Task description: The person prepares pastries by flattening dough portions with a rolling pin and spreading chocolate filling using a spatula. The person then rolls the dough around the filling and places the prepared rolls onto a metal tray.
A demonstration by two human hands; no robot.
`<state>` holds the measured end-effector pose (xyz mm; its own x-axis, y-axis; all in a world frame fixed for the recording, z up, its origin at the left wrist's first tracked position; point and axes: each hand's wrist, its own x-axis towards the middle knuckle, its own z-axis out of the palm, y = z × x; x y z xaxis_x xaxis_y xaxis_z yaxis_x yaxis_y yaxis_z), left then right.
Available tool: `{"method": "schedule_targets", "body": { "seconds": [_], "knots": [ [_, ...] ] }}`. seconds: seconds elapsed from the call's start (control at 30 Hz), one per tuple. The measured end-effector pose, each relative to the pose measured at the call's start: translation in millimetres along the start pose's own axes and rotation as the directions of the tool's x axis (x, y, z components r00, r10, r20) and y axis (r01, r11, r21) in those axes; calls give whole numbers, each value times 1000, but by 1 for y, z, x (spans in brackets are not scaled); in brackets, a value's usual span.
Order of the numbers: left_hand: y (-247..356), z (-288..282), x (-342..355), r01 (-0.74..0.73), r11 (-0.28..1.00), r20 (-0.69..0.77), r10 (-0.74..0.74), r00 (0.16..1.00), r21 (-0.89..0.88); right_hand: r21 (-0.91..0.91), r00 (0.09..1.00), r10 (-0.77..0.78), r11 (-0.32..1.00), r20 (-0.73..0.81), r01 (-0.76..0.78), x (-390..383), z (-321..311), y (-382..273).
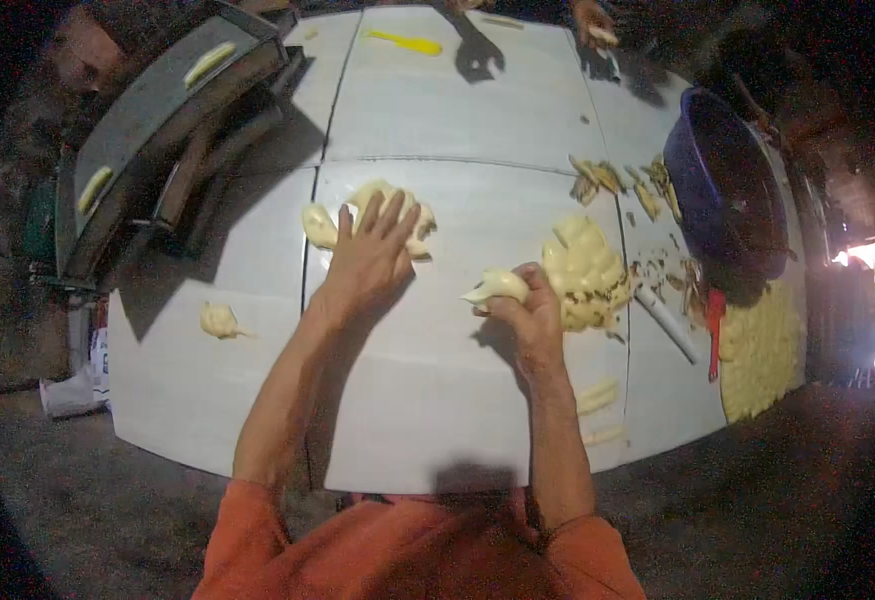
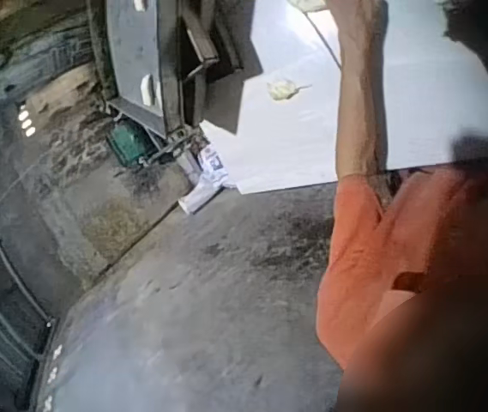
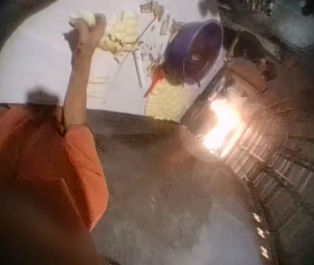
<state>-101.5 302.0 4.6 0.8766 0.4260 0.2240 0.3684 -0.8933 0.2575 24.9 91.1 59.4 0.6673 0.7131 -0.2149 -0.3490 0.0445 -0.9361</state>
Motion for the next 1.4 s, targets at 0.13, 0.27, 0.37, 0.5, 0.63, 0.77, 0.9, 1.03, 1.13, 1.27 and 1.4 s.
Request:
{"method": "schedule_targets", "body": {
  "seconds": [0.13, 0.27, 0.37, 0.5, 0.63, 0.77, 0.9, 1.03, 1.13, 1.27, 1.4],
  "knots": [
    [4, -4, 2, 16, 1000, -37, -16, 999, 10, -115, 981, 151, 984, 124, -137, -62, -13, -19],
    [23, -24, -32, -40, 994, -134, 26, 991, -102, -695, 937, 229, 719, 266, 22, -97, -18, 4],
    [42, -49, -72, -6, 928, -84, -27, 996, -372, -680, 803, 464, 726, 375, -101, -105, -10, -3],
    [50, -42, -146, -71, 902, -62, 49, 997, -427, -826, 786, 356, 460, 506, 324, -109, -1, 10],
    [83, -62, -180, 27, 842, 26, -15, 1000, -540, -927, 894, 249, 138, 374, 349, -119, 13, -10],
    [110, -44, -202, -84, 880, -71, 58, 996, -467, -867, 875, -42, 126, 482, 483, -128, -9, 9],
    [140, -26, -220, -107, 974, 149, 138, 979, -198, -781, 771, 123, 102, 625, 616, -157, -35, 57],
    [140, -25, -219, -57, 991, 243, 86, 966, -125, -812, 811, 67, -19, 582, 584, -163, -47, 69],
    [139, -27, -218, -89, 992, 255, 108, 961, -86, -824, 829, 109, -94, 549, 558, -167, -56, 61],
    [149, -25, -227, -87, 995, 310, 99, 946, -55, -847, 846, 109, -51, 521, 529, -171, -60, 63],
    [159, -49, -229, -41, 999, 278, 40, 960, -2, -766, 801, -125, 237, 586, 597, -144, -79, 31]
  ]
}}
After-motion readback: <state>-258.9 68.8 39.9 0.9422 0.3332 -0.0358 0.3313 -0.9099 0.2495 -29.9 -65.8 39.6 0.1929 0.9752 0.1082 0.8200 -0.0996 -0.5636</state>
